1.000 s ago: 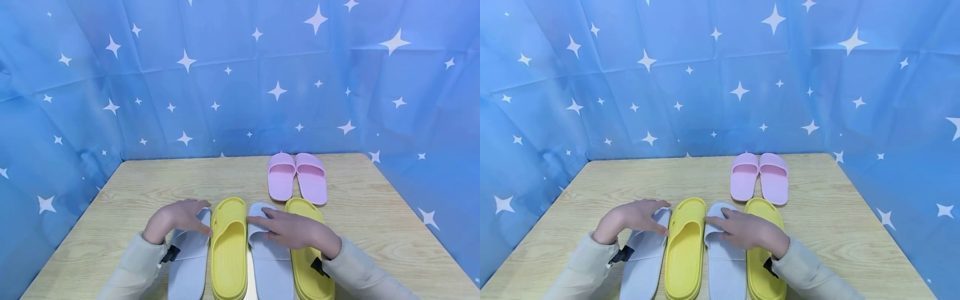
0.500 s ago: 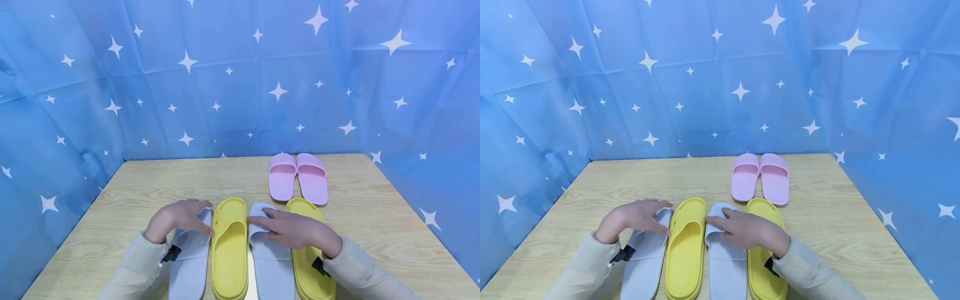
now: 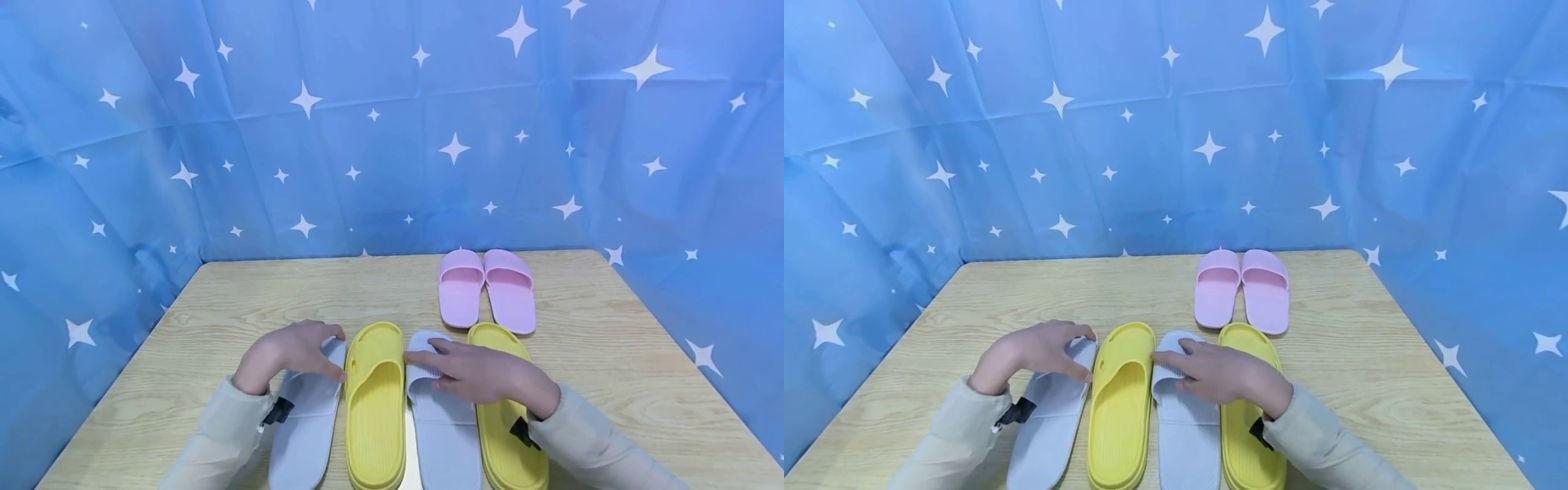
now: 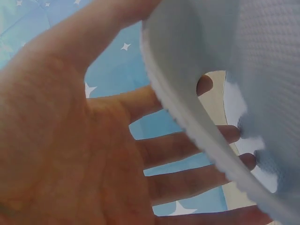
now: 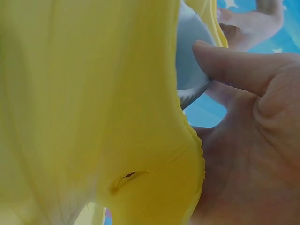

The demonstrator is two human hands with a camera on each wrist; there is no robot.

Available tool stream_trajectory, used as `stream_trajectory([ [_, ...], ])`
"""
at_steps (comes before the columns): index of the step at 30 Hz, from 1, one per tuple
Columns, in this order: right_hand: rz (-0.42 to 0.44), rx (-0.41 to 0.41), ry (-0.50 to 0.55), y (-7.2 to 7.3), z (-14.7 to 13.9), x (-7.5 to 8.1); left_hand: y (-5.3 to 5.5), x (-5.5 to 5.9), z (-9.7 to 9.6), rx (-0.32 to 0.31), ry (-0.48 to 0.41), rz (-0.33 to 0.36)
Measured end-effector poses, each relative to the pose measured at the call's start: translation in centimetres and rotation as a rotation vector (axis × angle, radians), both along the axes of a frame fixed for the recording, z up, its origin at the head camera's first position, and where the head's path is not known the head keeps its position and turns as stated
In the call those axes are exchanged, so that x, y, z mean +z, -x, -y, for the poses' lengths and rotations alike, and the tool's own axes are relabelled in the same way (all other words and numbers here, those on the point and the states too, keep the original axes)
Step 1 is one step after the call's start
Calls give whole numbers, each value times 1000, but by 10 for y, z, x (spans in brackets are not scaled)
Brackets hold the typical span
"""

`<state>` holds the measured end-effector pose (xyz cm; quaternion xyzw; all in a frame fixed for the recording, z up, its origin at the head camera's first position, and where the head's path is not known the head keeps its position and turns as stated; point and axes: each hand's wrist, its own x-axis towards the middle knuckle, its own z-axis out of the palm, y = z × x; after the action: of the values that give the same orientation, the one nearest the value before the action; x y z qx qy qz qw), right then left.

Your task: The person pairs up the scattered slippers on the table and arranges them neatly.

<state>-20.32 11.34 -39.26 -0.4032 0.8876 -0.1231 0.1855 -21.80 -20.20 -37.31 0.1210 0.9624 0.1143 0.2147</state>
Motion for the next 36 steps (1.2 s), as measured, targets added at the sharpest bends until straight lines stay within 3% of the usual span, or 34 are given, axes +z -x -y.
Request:
stream_trajectory([
  [9,-22,0,17,-1,0,0,8,-1,9,15,-51,-42],
  [16,-28,29,26,-5,5,-1,11,-4,16,79,-39,-73],
  [22,-37,46,25,-11,9,0,12,-5,18,97,-25,-72],
  [32,-14,24,29,-9,7,2,14,-5,23,33,-73,-85],
  [36,-111,16,61,-7,7,0,17,-7,26,15,-97,-130],
])
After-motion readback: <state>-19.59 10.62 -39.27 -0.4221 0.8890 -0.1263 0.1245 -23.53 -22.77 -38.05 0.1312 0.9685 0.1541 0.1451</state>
